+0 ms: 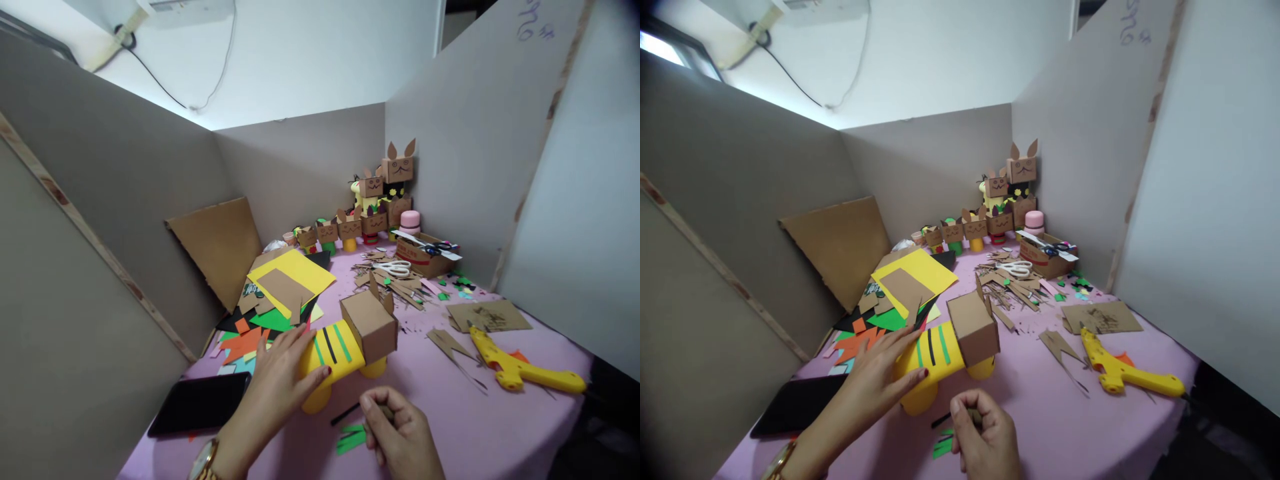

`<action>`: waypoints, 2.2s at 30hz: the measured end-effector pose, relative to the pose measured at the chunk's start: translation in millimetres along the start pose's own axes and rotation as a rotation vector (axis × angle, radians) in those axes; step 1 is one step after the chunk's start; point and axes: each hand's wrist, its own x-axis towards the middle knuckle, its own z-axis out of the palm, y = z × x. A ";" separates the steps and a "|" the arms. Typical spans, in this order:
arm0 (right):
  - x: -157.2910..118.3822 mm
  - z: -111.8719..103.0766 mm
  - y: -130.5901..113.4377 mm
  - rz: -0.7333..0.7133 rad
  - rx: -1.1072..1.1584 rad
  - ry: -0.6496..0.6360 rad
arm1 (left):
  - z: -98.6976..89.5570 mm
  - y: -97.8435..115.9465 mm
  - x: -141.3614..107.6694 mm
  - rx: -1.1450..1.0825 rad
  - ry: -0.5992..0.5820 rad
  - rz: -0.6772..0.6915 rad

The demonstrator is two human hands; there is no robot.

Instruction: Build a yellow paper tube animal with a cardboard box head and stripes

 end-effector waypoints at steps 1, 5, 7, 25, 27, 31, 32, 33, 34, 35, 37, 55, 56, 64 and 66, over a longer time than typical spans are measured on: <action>-0.2 -0.5 -0.3 0.000 0.003 0.000 | -0.1 -0.5 -0.2 -0.005 0.004 0.004; -0.9 -2.7 -1.4 0.000 0.019 -0.011 | -3.9 2.8 -0.9 -0.014 0.002 -0.018; -1.3 -3.6 -1.8 0.003 0.025 -0.017 | -6.4 7.1 -0.2 -0.038 -0.005 -0.025; 3.6 -8.7 3.9 0.006 -0.018 -0.039 | -4.3 -0.2 58.4 -0.327 -0.072 -0.145; 4.2 -9.5 4.4 0.018 -0.025 -0.055 | -3.8 0.8 56.3 -0.327 -0.064 -0.137; 6.1 -12.6 5.2 0.032 -0.033 -0.074 | -5.8 6.7 44.0 -0.310 -0.018 -0.072; 6.6 -13.9 4.9 0.033 -0.030 -0.073 | -6.6 8.6 39.8 -0.302 -0.009 -0.053; 7.2 -15.7 4.3 0.032 -0.026 -0.069 | -7.4 10.6 35.4 -0.294 -0.006 -0.041; 7.9 -18.2 3.3 0.029 -0.023 -0.066 | -8.0 12.6 30.7 -0.280 0.004 -0.035; 8.6 -21.5 2.0 0.026 -0.022 -0.063 | -8.3 14.7 25.6 -0.256 0.030 -0.028; 10.3 -31.5 -1.2 0.026 -0.042 -0.065 | -7.2 19.6 13.1 -0.190 0.157 0.014; 15.2 -72.6 -5.4 -0.466 -1.189 -0.402 | 104.7 48.7 -72.3 -0.181 0.245 0.114; 17.4 -68.6 -7.4 -0.460 -1.259 -0.426 | 106.0 49.3 -72.6 -0.183 0.243 0.107; 29.8 -72.0 -6.5 -0.450 -1.310 -0.454 | 105.8 45.1 -74.5 -0.217 0.249 0.074; 32.3 -85.5 -8.9 -0.434 -1.173 -0.434 | 102.1 47.2 -73.6 -0.232 0.282 0.086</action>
